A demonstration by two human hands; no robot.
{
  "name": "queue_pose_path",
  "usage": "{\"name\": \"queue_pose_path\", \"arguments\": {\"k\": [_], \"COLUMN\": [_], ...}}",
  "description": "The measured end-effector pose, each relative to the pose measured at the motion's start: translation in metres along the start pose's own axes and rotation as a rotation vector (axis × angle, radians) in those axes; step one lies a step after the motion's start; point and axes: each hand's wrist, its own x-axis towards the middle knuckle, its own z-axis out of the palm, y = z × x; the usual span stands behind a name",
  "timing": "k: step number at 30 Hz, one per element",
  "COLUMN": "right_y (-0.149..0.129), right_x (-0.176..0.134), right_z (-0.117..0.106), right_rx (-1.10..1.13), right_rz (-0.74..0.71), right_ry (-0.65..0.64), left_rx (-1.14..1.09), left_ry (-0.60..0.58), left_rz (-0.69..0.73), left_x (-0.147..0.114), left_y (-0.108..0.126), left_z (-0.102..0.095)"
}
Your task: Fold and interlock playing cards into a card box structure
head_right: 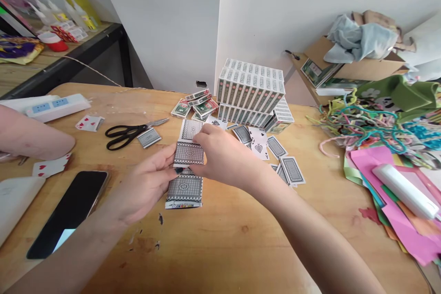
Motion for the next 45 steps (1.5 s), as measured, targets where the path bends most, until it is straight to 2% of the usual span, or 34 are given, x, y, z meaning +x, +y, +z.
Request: {"name": "queue_pose_path", "arguments": {"k": [13,19,29,39,45], "right_y": [0.004,0.002,-0.001,-0.002,-0.004], "right_x": [-0.002,-0.001,0.005,0.005,0.006], "right_z": [0.002,0.002,-0.004,0.001,0.001], "right_rx": [0.013,0.003,-0.045,-0.037,-0.025], "right_rz": [-0.004,0.013,0.043,0.065,0.070], "right_ry": [0.014,0.028,-0.028,0.017,0.015], "left_rx": [0.048,0.138,0.051,0.094,0.099], "left_ry": [0.004,0.043,0.181,0.244,0.227], "left_rz": [0.028,0.040,0.041,0.098,0.103], "left_x": [-0.001,-0.001,0.000,0.001,-0.001], "left_y": [-0.003,-0.009,-0.013,-0.022,-0.021], "left_z": [-0.002,-0.004,0.005,0.002,0.001]}}
